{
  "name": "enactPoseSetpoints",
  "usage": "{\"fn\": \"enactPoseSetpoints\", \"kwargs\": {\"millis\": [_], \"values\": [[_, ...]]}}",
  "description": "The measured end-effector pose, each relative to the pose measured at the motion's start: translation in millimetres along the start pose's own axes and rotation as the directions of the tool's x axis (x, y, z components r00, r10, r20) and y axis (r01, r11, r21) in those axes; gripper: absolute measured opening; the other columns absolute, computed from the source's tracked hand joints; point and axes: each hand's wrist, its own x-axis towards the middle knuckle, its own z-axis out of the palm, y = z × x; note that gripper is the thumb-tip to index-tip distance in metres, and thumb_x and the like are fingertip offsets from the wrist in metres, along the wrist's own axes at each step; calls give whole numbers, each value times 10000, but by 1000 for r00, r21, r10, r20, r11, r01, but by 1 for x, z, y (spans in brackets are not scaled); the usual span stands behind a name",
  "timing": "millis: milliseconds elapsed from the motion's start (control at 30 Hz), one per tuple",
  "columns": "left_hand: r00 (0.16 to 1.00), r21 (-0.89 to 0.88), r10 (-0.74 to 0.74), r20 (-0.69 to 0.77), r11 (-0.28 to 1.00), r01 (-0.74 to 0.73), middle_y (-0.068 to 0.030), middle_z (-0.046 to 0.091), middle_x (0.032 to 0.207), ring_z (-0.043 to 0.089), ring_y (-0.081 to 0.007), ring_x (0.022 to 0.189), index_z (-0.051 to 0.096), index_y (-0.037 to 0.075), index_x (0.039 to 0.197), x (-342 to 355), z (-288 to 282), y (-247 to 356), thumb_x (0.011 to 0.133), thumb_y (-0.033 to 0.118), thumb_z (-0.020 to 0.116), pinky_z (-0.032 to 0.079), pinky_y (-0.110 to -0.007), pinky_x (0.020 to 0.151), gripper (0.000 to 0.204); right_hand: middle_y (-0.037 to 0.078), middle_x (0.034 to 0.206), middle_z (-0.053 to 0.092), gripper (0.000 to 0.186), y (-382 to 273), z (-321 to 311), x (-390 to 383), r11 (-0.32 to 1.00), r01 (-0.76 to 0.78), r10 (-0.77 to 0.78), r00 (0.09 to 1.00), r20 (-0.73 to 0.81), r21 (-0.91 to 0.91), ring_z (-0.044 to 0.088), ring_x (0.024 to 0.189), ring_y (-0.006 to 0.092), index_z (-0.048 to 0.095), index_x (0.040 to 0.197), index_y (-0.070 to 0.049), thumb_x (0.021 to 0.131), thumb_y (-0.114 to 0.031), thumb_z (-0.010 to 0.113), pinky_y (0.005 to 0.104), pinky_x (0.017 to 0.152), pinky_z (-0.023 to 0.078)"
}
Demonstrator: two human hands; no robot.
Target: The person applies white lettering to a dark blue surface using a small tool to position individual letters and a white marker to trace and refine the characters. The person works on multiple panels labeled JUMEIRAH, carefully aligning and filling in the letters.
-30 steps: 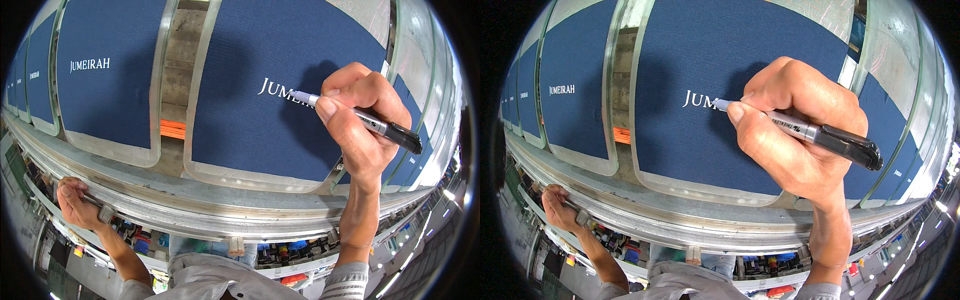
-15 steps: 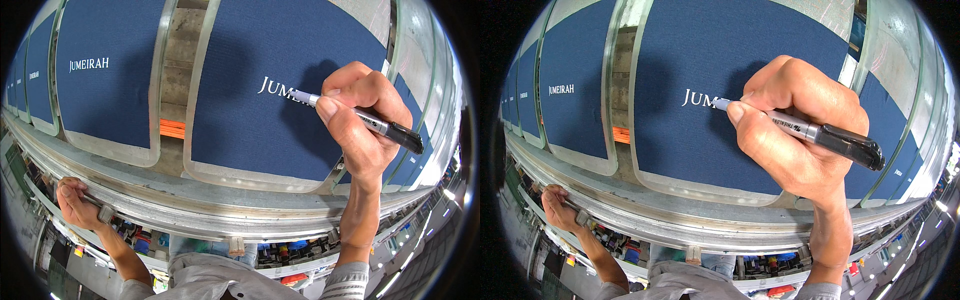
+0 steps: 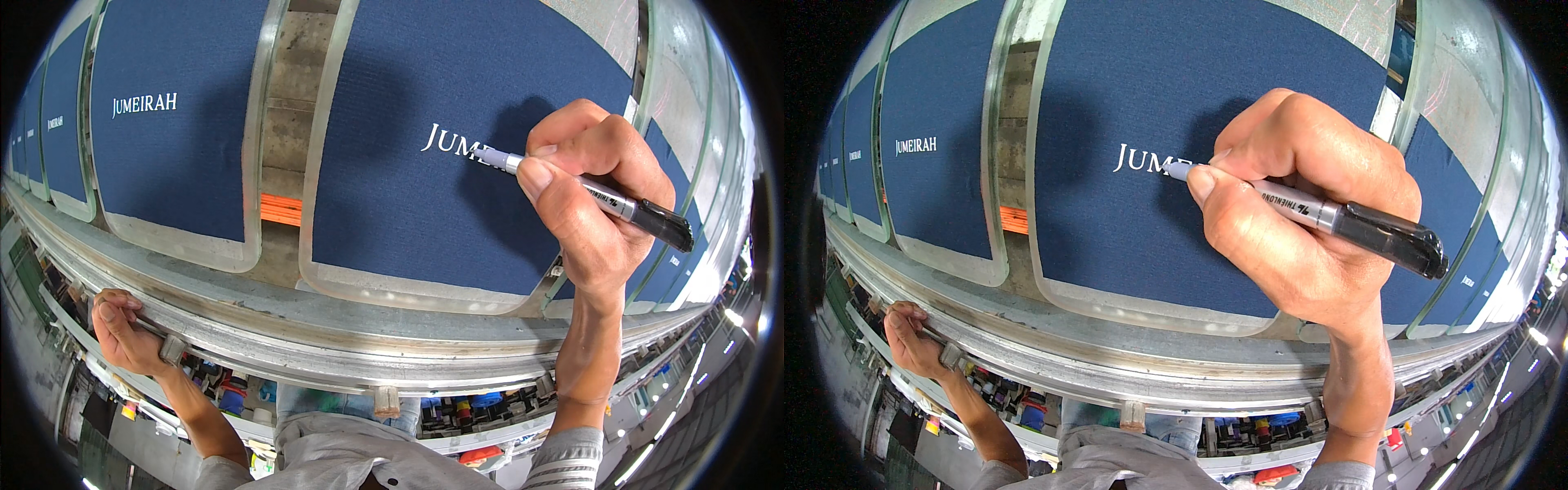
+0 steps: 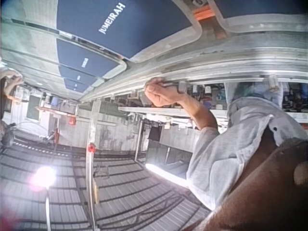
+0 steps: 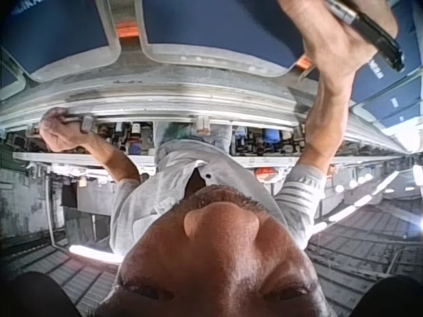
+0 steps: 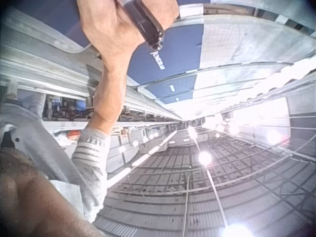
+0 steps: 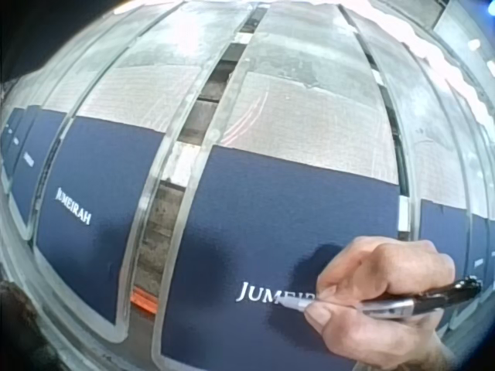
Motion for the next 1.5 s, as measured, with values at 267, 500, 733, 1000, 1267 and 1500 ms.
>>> {"fn": "enactPoseSetpoints", "kwargs": {"millis": [267, 500, 733, 1000, 1267, 1500], "values": [[1000, -6, 13, 6, 1000, -13, -74, 511, 771, 407, -108, 684, 538, -22, 809, 0, -4, -4, 1031, 219, 446, 322, -247, 649, 340, 123, 698, 614, 107, 0, 0, 0, 1000, -5, 5, 1000, -3, 10, 462, 505, 62, 591, 757, -22, 718, 13, 685, 220, 440, 329], [1000, -1, 16, 7, 1000, -16, -73, 507, 772, 410, -110, 680, 537, -23, 811, 0, -3, -4, 1030, 220, 449, 322, -247, 642, 339, 126, 710, 615, 105, -2, 0, -1, 998, -54, 54, 998, -23, 33, 461, 508, 62, 583, 748, -18, 717, 14, 678, 221, 442, 337], [999, 15, 39, 13, 999, -39, -50, 533, 759, 392, -89, 679, 543, -4, 817, 0, -2, -3, 1043, 261, 446, 322, -238, 650, 361, 165, 731, 582, 70, -4, 0, -3, 985, -101, 110, 992, -63, 138, 455, 506, 71, 560, 779, 8, 757, 23, 625, 205, 439, 362], [999, 47, 24, -28, 999, -22, -66, 540, 760, 421, -88, 649, 560, -15, 798, 1, 0, -3, 1029, 206, 450, 326, -226, 609, 339, 146, 759, 505, 63, 8, -13, -8, 807, -52, 156, 980, -127, 588, 425, 562, 108, 531, 893, -9, 877, -69, 534, 196, 485, 388], [999, 80, 18, -43, 997, -15, -37, 556, 726, 427, -67, 622, 569, -7, 797, 6, 3, -5, 1031, 178, 440, 340, -212, 582, 325, 63, 780, 395, 137, -13, -51, -6, 565, -9, 212, 968, -134, 825, 368, 644, 110, 527, 920, -4, 884, -130, 565, 201, 484, 346], [997, -20, -25, -67, 1000, 23, -33, 561, 742, 456, -66, 632, 581, -16, 818, 5, 3, -7, 1022, 157, 471, 366, -208, 590, 289, 65, 804, 386, 173, -52, -110, -45, 674, 71, 174, 952, -251, 736, 350, 652, 117, 440, 904, -27, 900, -160, 550, 244, 541, 328]]}}
